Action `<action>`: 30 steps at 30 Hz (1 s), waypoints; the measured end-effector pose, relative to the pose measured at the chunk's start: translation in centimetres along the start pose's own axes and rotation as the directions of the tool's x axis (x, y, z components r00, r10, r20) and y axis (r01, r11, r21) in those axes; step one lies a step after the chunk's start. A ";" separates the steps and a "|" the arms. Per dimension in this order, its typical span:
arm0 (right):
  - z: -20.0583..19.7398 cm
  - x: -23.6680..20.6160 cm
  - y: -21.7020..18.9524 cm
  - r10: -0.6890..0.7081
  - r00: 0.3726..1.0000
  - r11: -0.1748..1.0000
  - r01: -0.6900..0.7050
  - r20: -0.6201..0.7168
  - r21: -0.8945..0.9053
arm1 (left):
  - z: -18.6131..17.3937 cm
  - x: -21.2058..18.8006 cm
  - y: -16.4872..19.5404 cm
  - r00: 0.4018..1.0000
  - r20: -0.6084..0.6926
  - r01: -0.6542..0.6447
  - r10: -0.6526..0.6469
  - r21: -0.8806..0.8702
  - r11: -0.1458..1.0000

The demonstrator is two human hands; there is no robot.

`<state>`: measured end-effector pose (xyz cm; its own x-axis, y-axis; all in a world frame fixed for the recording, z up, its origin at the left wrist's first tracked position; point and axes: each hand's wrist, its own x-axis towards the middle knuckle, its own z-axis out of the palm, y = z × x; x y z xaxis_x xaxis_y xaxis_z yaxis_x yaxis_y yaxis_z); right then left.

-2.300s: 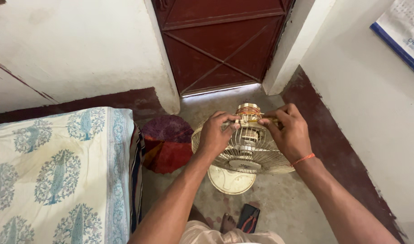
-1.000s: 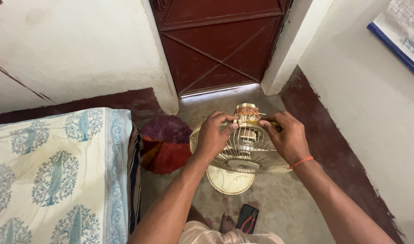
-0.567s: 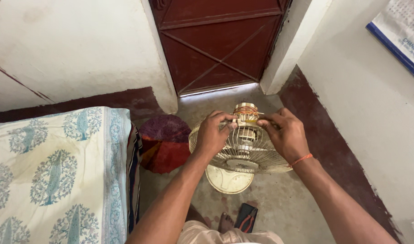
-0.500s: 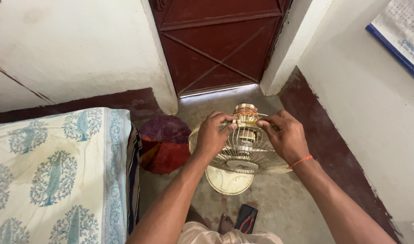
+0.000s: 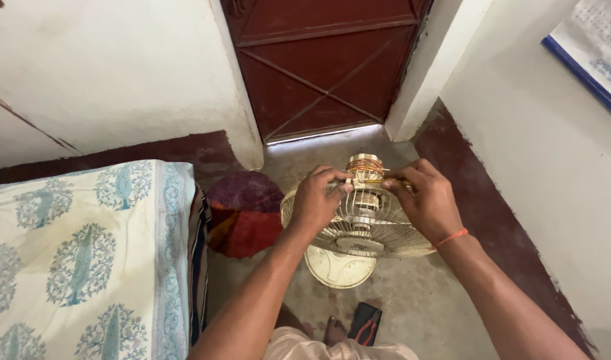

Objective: The person uses a screwdriver to unscrew the front grille of a table fan lying on the floor, then works on the motor housing, removing a rubber band and handling a wire at the rear of the fan. The person holds the fan steady with one hand while unscrewing with the other.

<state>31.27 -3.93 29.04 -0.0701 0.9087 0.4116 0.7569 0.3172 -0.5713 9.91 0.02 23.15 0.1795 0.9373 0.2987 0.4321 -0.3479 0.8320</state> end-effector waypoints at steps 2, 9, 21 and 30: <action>0.3 0.3 0.1 -0.025 1.000 1.000 0.025 -0.009 -0.007 | -0.2 0.0 -0.1 1.000 -0.018 -0.021 0.021 0.001 1.000; 0.2 0.2 0.7 -0.002 0.999 0.998 -0.001 0.043 0.067 | -0.1 -0.2 -0.2 0.997 -0.045 -0.059 0.058 -0.015 0.998; 1.2 -0.2 0.9 0.063 0.998 0.998 -0.063 0.008 -0.011 | -0.4 -0.2 0.1 1.000 -0.007 0.009 -0.009 -0.008 1.000; 0.3 -0.4 1.5 -0.040 0.999 0.989 0.037 0.021 0.141 | 0.0 -0.1 0.1 1.000 -0.012 0.007 -0.007 -0.012 1.000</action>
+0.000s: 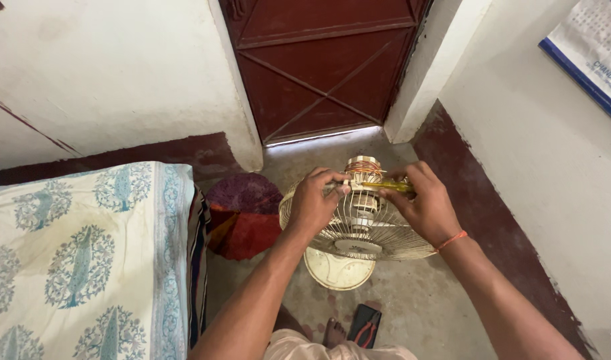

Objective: The person uses a screwdriver to unscrew the front grille of a table fan lying on the floor, then works on the motor housing, removing a rubber band and handling a wire at the rear of the fan. The person holds the fan steady with one hand while unscrewing with the other.

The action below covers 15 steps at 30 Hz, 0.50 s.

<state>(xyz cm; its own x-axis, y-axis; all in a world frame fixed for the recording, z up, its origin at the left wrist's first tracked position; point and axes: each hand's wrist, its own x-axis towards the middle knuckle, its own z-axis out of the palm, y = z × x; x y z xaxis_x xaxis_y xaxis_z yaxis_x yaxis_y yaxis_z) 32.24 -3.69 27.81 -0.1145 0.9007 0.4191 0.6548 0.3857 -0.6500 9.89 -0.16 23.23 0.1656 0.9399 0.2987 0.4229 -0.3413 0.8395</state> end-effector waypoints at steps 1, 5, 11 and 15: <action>-0.1 0.0 0.0 0.005 1.000 1.000 -0.005 -0.005 0.001 | 0.0 0.0 0.0 1.000 -0.002 -0.007 0.007 0.001 1.000; 0.0 0.3 -0.4 0.085 0.996 0.993 -0.086 -0.005 -0.080 | -0.1 -0.1 0.0 0.999 -0.018 -0.029 0.029 0.017 0.999; 0.1 0.6 -0.9 0.054 0.998 0.990 -0.059 -0.043 -0.131 | -0.2 -0.1 0.2 1.000 0.009 0.014 -0.014 0.001 1.000; 0.2 0.8 -1.0 0.129 0.991 0.984 -0.131 -0.024 -0.122 | -0.2 -0.1 0.2 1.000 -0.012 -0.005 0.006 0.024 1.000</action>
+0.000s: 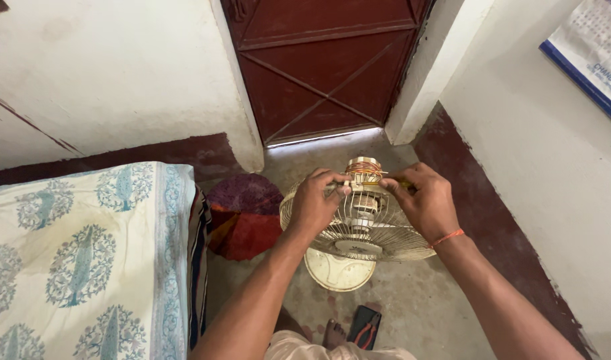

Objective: The person uses a screwdriver to unscrew the front grille of a table fan lying on the floor, then works on the motor housing, removing a rubber band and handling a wire at the rear of the fan. The person holds the fan steady with one hand while unscrewing with the other.

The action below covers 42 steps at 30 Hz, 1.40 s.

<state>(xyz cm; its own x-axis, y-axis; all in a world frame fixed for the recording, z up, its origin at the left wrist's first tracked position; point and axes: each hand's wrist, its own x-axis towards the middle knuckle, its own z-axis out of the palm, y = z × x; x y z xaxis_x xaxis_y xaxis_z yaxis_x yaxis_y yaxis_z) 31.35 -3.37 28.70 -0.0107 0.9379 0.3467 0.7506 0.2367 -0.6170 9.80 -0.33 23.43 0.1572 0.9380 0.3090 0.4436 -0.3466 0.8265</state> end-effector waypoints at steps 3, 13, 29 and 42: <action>0.0 0.0 0.0 -0.139 0.990 0.983 0.142 -0.034 0.114 | -0.1 0.1 -0.2 1.000 0.006 0.016 -0.016 -0.024 1.000; 0.1 -0.2 0.0 -0.076 0.997 0.997 0.076 -0.009 0.010 | 0.2 0.0 0.0 0.997 0.032 0.077 -0.076 -0.030 0.997; 0.1 -0.3 -0.4 -0.085 0.996 0.996 0.086 -0.020 0.033 | -0.1 0.0 -0.2 1.000 -0.001 -0.027 0.027 -0.007 1.000; -1.0 0.1 -0.1 -0.172 0.984 0.983 0.167 0.056 0.079 | 0.1 0.2 0.0 0.997 0.044 0.056 -0.056 -0.001 0.998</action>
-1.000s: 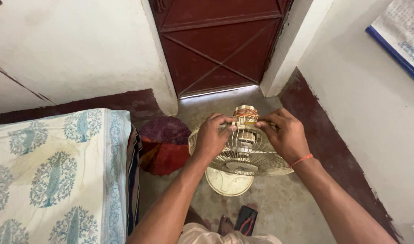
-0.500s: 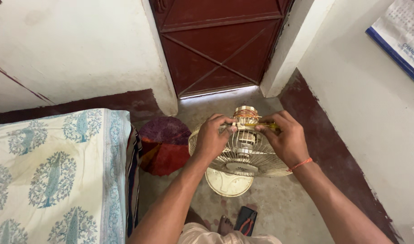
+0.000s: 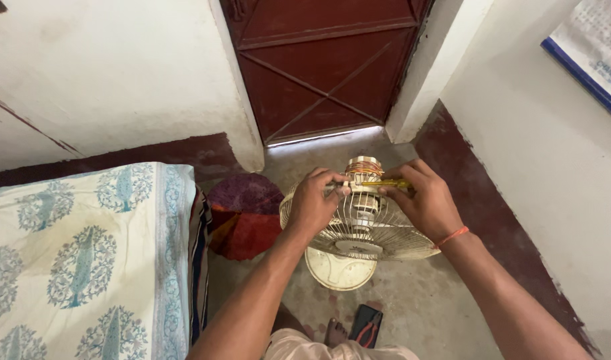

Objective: The person uses a screwdriver to unscrew the front grille of a table fan lying on the floor, then works on the motor housing, removing a rubber band and handling a wire at the rear of the fan. The person holds the fan steady with one hand while unscrewing with the other.

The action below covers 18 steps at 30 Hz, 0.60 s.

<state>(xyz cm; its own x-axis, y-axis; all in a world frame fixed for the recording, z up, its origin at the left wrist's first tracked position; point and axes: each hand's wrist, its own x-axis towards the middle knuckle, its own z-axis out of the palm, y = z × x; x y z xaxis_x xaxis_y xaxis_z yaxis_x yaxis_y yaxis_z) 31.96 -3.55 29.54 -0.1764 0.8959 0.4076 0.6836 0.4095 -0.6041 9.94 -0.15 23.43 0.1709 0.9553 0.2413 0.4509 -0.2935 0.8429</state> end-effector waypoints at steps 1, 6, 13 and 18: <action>0.1 0.0 0.0 0.009 1.000 1.000 -0.009 -0.006 -0.006 | 0.0 0.0 0.0 1.000 -0.013 -0.028 0.028 0.008 1.000; 0.7 0.1 0.2 0.057 0.998 0.997 -0.058 -0.021 -0.042 | -0.2 0.0 -0.3 0.996 -0.038 -0.077 0.079 0.036 0.996; 1.0 0.3 0.4 0.052 0.998 0.996 -0.054 -0.020 -0.078 | -0.3 0.1 -0.3 0.994 -0.047 -0.091 0.094 0.055 0.994; 0.3 -0.1 0.4 0.033 0.999 0.999 -0.033 0.020 0.008 | -0.2 0.0 -0.2 0.997 -0.025 -0.072 0.073 0.032 0.997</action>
<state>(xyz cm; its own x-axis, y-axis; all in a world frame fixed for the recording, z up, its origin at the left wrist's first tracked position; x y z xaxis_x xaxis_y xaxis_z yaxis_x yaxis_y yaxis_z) 32.03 -3.39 29.07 -0.1678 0.9120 0.3742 0.6836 0.3811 -0.6224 9.69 -0.11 23.35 0.1815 0.9319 0.3140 0.4652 -0.3627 0.8075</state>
